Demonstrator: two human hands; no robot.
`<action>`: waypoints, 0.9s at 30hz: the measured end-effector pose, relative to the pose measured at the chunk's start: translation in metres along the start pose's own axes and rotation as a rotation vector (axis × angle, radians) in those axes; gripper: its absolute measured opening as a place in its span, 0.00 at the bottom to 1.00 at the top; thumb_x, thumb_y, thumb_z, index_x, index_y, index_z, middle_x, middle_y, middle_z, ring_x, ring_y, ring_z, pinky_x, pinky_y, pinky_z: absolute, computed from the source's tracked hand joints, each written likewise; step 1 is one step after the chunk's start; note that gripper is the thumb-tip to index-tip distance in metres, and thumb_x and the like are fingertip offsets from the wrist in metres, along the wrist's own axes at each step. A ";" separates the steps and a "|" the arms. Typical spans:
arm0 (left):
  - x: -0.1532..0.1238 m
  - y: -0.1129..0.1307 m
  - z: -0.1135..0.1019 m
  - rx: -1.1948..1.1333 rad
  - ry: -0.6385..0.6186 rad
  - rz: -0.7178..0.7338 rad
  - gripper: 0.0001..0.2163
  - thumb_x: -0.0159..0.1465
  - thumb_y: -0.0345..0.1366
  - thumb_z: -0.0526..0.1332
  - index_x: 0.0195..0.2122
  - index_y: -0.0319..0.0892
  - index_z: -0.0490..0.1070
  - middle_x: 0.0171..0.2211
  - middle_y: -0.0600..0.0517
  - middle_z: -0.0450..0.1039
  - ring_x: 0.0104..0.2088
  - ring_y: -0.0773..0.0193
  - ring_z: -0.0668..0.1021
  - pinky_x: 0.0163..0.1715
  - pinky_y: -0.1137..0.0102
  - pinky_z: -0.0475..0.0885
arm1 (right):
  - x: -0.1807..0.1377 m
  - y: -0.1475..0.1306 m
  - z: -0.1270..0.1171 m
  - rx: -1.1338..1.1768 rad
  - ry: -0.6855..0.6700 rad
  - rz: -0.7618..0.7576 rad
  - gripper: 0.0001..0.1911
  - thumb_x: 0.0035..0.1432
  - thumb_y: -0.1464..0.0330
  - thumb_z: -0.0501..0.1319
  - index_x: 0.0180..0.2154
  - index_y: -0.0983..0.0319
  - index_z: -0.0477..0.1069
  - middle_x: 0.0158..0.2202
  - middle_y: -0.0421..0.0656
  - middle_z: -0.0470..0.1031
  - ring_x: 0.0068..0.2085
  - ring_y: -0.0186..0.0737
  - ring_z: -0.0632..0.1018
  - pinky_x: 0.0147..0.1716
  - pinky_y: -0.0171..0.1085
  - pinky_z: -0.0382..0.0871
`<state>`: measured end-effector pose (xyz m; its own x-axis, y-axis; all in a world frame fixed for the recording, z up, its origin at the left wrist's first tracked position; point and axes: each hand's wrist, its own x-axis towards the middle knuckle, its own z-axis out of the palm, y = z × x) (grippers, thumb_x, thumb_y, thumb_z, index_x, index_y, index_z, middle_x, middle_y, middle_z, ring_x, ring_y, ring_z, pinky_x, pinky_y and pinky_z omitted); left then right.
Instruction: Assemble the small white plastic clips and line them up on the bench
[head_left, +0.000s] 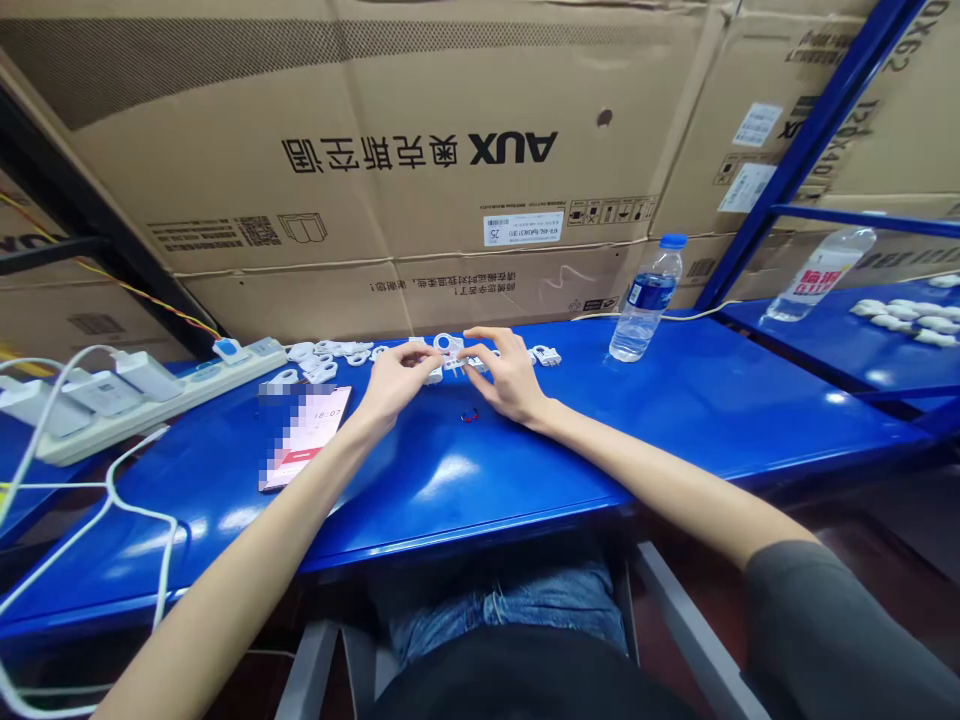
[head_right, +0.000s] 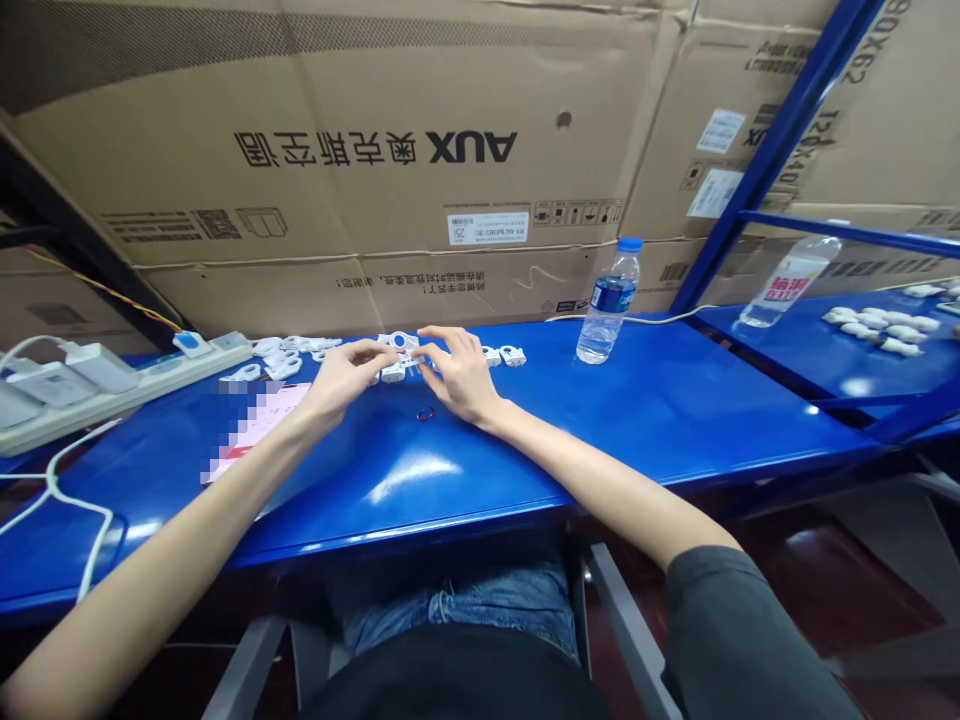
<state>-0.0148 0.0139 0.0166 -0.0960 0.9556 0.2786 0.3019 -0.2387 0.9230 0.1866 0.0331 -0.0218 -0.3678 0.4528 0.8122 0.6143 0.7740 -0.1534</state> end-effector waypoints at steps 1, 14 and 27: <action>0.000 0.000 0.000 -0.002 0.001 0.001 0.12 0.51 0.45 0.72 0.29 0.43 0.80 0.32 0.49 0.80 0.33 0.61 0.75 0.36 0.66 0.69 | 0.000 0.000 0.000 0.002 0.006 -0.006 0.09 0.72 0.66 0.60 0.48 0.58 0.78 0.60 0.50 0.76 0.61 0.49 0.73 0.60 0.49 0.66; 0.002 -0.001 -0.003 0.175 0.011 0.058 0.10 0.56 0.43 0.68 0.32 0.43 0.76 0.33 0.51 0.78 0.34 0.60 0.76 0.40 0.65 0.72 | 0.000 0.000 0.001 0.047 -0.009 0.066 0.08 0.70 0.67 0.62 0.48 0.58 0.78 0.60 0.50 0.74 0.62 0.50 0.72 0.60 0.50 0.67; -0.008 -0.010 -0.010 1.174 -0.117 0.215 0.12 0.69 0.36 0.59 0.48 0.40 0.80 0.47 0.39 0.77 0.53 0.43 0.76 0.51 0.55 0.74 | 0.001 0.021 0.030 0.074 -0.157 0.338 0.07 0.65 0.64 0.69 0.44 0.55 0.84 0.60 0.47 0.74 0.60 0.54 0.72 0.62 0.54 0.68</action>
<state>-0.0262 0.0071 0.0079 0.1306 0.9398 0.3158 0.9879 -0.1502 0.0383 0.1780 0.0627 -0.0404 -0.2593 0.7459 0.6135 0.6691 0.5968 -0.4428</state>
